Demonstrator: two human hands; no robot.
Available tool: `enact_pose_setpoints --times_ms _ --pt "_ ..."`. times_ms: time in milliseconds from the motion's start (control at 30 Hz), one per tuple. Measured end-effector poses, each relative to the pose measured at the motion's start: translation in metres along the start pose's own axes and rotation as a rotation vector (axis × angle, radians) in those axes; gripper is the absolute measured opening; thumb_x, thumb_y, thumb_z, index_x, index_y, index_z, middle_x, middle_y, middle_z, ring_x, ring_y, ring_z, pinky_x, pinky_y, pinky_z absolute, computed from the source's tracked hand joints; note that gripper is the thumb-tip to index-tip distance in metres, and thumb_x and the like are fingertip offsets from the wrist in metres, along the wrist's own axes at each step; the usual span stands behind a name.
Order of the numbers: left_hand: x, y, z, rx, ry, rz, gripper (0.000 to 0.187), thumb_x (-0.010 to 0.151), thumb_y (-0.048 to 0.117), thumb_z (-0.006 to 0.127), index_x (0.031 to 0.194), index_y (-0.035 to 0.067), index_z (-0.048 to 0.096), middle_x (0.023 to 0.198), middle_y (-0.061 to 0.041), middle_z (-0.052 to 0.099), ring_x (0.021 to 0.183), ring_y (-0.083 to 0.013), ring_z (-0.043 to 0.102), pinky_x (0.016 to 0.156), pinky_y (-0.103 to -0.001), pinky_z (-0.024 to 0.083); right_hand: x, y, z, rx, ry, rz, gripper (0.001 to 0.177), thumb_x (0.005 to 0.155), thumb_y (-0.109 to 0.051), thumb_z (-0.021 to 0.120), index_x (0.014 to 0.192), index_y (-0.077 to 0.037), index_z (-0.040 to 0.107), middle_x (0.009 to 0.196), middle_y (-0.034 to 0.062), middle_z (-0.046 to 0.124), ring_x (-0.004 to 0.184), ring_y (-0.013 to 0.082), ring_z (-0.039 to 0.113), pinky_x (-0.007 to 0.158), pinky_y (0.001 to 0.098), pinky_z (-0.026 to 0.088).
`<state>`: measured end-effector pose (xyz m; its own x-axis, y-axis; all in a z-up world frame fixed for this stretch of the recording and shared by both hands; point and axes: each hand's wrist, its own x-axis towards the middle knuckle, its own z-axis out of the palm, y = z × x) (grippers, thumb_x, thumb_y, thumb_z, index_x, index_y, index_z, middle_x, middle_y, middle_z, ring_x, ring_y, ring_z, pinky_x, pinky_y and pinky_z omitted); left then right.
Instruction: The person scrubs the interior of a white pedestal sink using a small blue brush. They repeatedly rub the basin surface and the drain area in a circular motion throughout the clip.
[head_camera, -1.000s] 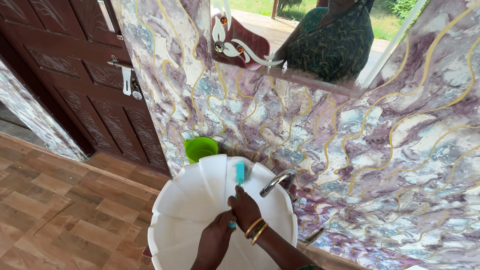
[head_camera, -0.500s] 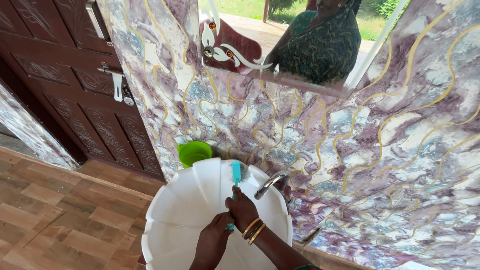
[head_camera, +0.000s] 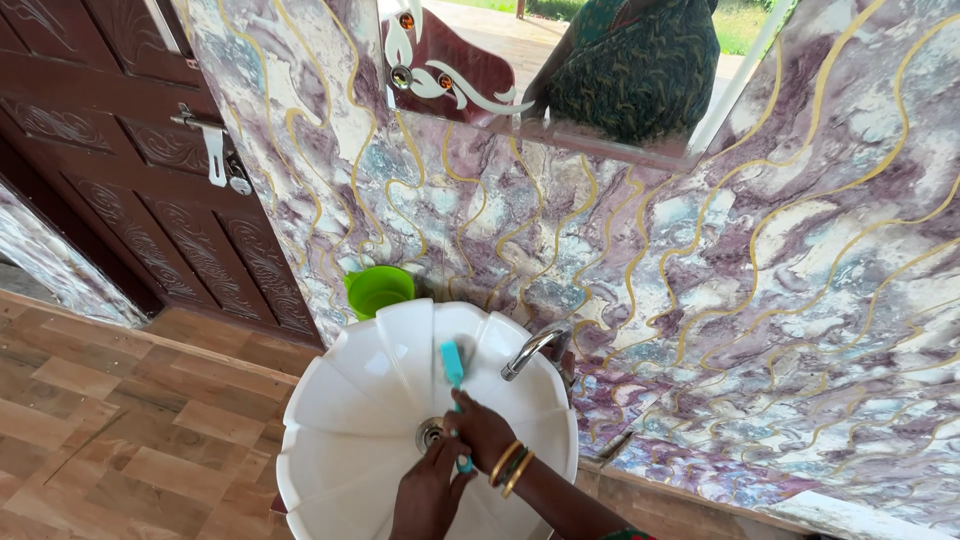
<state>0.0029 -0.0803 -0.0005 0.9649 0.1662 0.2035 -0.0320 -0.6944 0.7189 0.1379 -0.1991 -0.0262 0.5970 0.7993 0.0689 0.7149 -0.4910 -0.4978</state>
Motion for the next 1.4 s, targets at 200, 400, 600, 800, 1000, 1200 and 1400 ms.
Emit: enact_pose_setpoints --times_ms 200,400,600,800,1000,1200,1400 --pt "-0.017 -0.007 0.006 -0.023 -0.005 0.005 0.036 0.076 0.017 0.083 0.107 0.016 0.066 0.114 -0.005 0.07 0.094 -0.0317 0.073 0.075 -0.043 0.058 -0.011 0.001 0.013 -0.043 0.083 -0.098 0.011 0.086 -0.009 0.068 0.093 -0.008 0.06 0.152 0.0326 0.044 0.132 0.0439 0.054 0.103 0.0456 0.05" --pt "0.013 0.005 -0.016 -0.024 0.002 -0.06 0.033 0.086 0.016 0.079 0.114 0.015 0.062 0.118 -0.003 0.069 0.095 -0.031 0.072 0.076 -0.042 0.059 0.028 0.015 0.005 0.025 0.059 -0.087 0.01 0.085 -0.008 0.068 0.093 -0.011 0.061 0.156 0.0284 0.043 0.137 0.0417 0.052 0.1 0.0442 0.051" --pt "-0.029 0.009 -0.007 -0.043 -0.058 0.013 0.044 0.071 0.013 0.085 0.111 0.016 0.065 0.118 -0.007 0.068 0.097 -0.033 0.071 0.074 -0.045 0.057 -0.012 0.009 0.029 0.031 -0.028 -0.16 0.012 0.087 -0.006 0.068 0.095 -0.012 0.062 0.156 0.0309 0.041 0.134 0.0435 0.053 0.103 0.0454 0.049" --pt "0.019 0.023 -0.044 -0.043 0.056 -0.052 0.033 0.081 0.01 0.078 0.109 0.012 0.061 0.119 -0.004 0.069 0.096 -0.0296 0.072 0.076 -0.042 0.059 0.043 0.0 -0.005 0.116 0.091 -0.074 0.018 0.082 -0.006 0.064 0.099 -0.01 0.06 0.154 0.0296 0.041 0.134 0.0434 0.051 0.094 0.0434 0.052" --pt "-0.048 0.031 -0.036 -0.095 -0.165 -0.178 0.041 0.075 0.019 0.088 0.11 0.016 0.066 0.11 -0.003 0.067 0.097 -0.0271 0.072 0.078 -0.042 0.057 -0.023 -0.021 0.023 0.154 -0.167 -0.344 0.013 0.091 -0.004 0.059 0.102 -0.009 0.063 0.117 0.008 0.07 0.148 0.0352 0.046 0.108 0.0438 0.05" --pt "-0.002 0.011 -0.066 0.032 0.124 -0.142 0.039 0.075 0.014 0.084 0.108 0.012 0.063 0.115 -0.003 0.068 0.092 -0.0299 0.071 0.074 -0.042 0.057 0.062 -0.034 0.013 0.392 -0.078 -0.359 0.009 0.092 -0.009 0.06 0.1 -0.007 0.064 0.124 0.0113 0.065 0.137 0.0299 0.058 0.11 0.0415 0.045" --pt "-0.046 0.026 -0.04 0.022 -0.018 -0.133 0.047 0.067 0.019 0.091 0.105 0.016 0.064 0.12 -0.004 0.065 0.095 -0.0299 0.07 0.076 -0.044 0.056 0.007 -0.037 0.014 0.282 -0.262 -0.394 0.01 0.09 -0.009 0.066 0.089 -0.001 0.061 0.157 0.0296 0.041 0.146 0.0408 0.042 0.108 0.0406 0.047"
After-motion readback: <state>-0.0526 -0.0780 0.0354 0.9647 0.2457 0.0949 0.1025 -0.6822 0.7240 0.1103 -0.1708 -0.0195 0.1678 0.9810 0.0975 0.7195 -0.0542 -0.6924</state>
